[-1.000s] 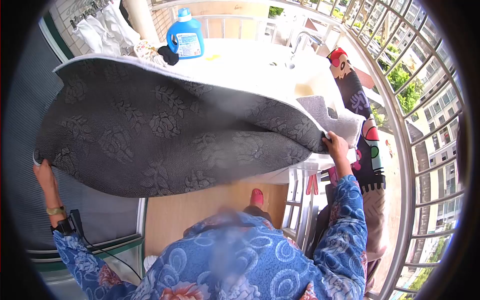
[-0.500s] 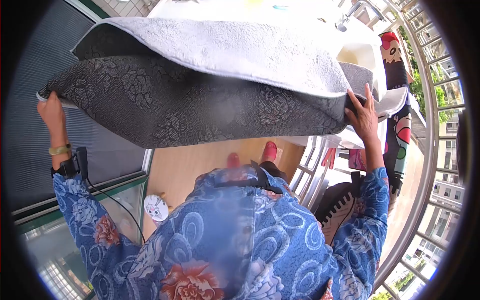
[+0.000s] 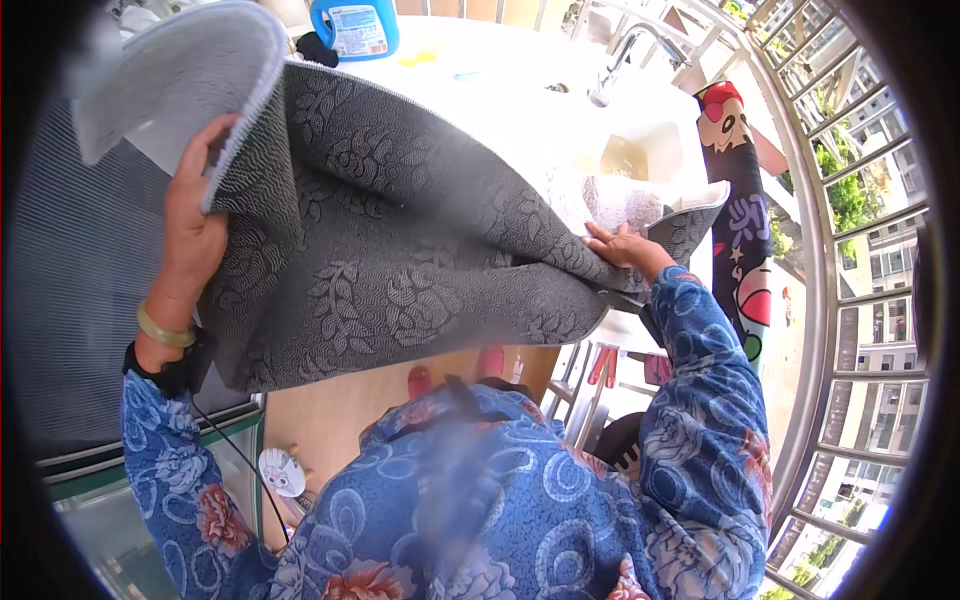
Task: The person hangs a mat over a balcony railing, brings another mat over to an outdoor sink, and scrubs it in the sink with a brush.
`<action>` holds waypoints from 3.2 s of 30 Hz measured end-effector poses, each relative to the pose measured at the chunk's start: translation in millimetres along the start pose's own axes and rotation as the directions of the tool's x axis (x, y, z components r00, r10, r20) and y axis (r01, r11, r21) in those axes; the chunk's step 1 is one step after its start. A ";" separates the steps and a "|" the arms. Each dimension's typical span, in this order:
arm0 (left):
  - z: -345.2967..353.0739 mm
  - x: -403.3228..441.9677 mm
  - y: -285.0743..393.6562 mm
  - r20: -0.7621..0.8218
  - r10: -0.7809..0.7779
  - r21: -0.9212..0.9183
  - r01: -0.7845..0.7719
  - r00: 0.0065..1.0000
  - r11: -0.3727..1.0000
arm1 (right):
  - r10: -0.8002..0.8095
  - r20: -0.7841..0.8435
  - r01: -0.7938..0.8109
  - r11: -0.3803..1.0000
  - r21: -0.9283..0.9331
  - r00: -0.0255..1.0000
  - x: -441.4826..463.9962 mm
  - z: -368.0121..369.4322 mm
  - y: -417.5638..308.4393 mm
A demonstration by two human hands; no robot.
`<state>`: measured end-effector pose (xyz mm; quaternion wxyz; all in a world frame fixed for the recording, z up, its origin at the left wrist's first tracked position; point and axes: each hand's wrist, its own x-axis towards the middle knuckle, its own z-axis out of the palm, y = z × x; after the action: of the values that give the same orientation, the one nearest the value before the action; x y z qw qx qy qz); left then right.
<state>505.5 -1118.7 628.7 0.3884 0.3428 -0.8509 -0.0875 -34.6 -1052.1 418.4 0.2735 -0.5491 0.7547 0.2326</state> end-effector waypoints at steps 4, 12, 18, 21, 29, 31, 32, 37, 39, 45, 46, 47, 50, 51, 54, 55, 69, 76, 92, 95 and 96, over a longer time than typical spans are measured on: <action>7.2 -16.0 -10.0 0.254 -0.067 0.082 0.047 0.965 0.995 | -0.126 0.047 0.126 0.992 0.015 0.991 -1.1 -21.1 -37.9; 11.8 -78.1 -52.8 0.587 -0.256 0.208 0.163 0.768 0.964 | -0.379 -0.061 0.380 0.925 -0.005 0.923 36.9 -2.8 -98.0; 18.7 -88.1 -60.9 0.656 -0.348 0.264 0.228 0.670 0.937 | -0.381 -0.092 0.385 0.922 0.033 0.920 53.2 -5.0 -118.6; 18.0 -87.1 -61.9 0.675 -0.348 0.255 0.237 0.651 0.937 | -0.388 -0.214 0.407 0.912 0.052 0.897 42.2 -4.0 -124.9; 18.7 -93.8 -73.0 0.668 -0.360 0.314 0.192 0.651 0.930 | -0.384 -0.320 0.356 0.923 -0.145 0.866 -22.1 -43.5 -149.1; 19.6 -93.5 -73.0 0.677 -0.360 0.318 0.186 0.642 0.930 | -0.403 -0.462 0.255 0.901 -0.350 0.790 -25.8 -62.0 -143.8; 17.9 -93.0 -73.7 0.676 -0.372 0.331 0.189 0.636 0.925 | -0.424 -0.669 0.220 0.902 -0.371 0.610 -46.1 -75.7 -141.3; 15.5 -95.0 -73.8 0.654 -0.347 0.329 0.159 0.673 0.931 | -0.246 -0.584 0.100 0.957 -0.271 0.774 39.2 -63.0 -70.5; 14.3 -92.5 -72.1 0.655 -0.350 0.344 0.149 0.670 0.927 | -0.028 -0.456 -0.023 0.994 -0.106 0.889 27.5 -45.7 -100.9; 8.0 -86.1 -59.2 0.657 -0.428 0.404 0.190 0.621 0.895 | -0.056 -0.395 -0.044 0.970 -0.240 0.917 26.7 16.3 -124.1; 8.8 -86.0 -58.3 0.654 -0.430 0.402 0.196 0.622 0.894 | -0.077 -0.387 -0.020 0.970 -0.241 0.919 34.2 22.1 -119.4; 10.5 -86.1 -56.5 0.655 -0.430 0.396 0.202 0.622 0.896 | -0.094 -0.388 0.000 0.972 -0.234 0.917 43.4 28.0 -116.6; 10.9 -84.9 -53.6 0.658 -0.439 0.387 0.225 0.612 0.894 | -0.126 -0.397 0.052 0.980 -0.192 0.909 69.7 43.9 -103.0; 14.6 -83.1 -54.2 0.661 -0.435 0.376 0.231 0.612 0.897 | -0.129 -0.396 0.064 0.983 -0.173 0.909 76.2 49.7 -97.0; 16.3 -81.5 -53.7 0.663 -0.430 0.366 0.236 0.612 0.900 | -0.163 -0.390 0.131 0.986 -0.106 0.906 96.9 59.4 -80.8; 15.6 -81.1 -52.0 0.668 -0.430 0.366 0.235 0.607 0.901 | -0.184 -0.387 0.169 0.983 -0.074 0.904 106.0 61.4 -75.1; 13.2 -90.0 -66.2 0.648 -0.403 0.385 0.179 0.647 0.906 | -0.314 -0.626 0.526 0.831 0.182 0.713 120.4 -5.8 -129.2; 11.3 -93.9 -68.3 0.638 -0.412 0.389 0.189 0.651 0.902 | -0.348 -0.551 0.567 0.770 0.294 0.759 132.3 -12.2 -155.6; 14.3 -91.3 -62.7 0.613 -0.423 0.390 0.210 0.667 0.896 | -0.543 -0.631 0.539 0.812 -0.225 0.554 -46.8 18.6 -153.7; 15.5 -87.1 -57.3 0.628 -0.440 0.389 0.231 0.642 0.892 | -0.539 -0.521 0.482 0.838 -0.254 0.662 -35.7 50.6 -164.4; 16.3 -86.7 -57.4 0.634 -0.435 0.386 0.226 0.640 0.895 | -0.524 -0.500 0.461 0.850 -0.256 0.689 -27.4 57.2 -165.9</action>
<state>563.5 -1107.2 541.6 -0.0405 0.4835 -0.8588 -0.1644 139.8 -1043.5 385.9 0.0654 -0.7885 0.6111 0.0230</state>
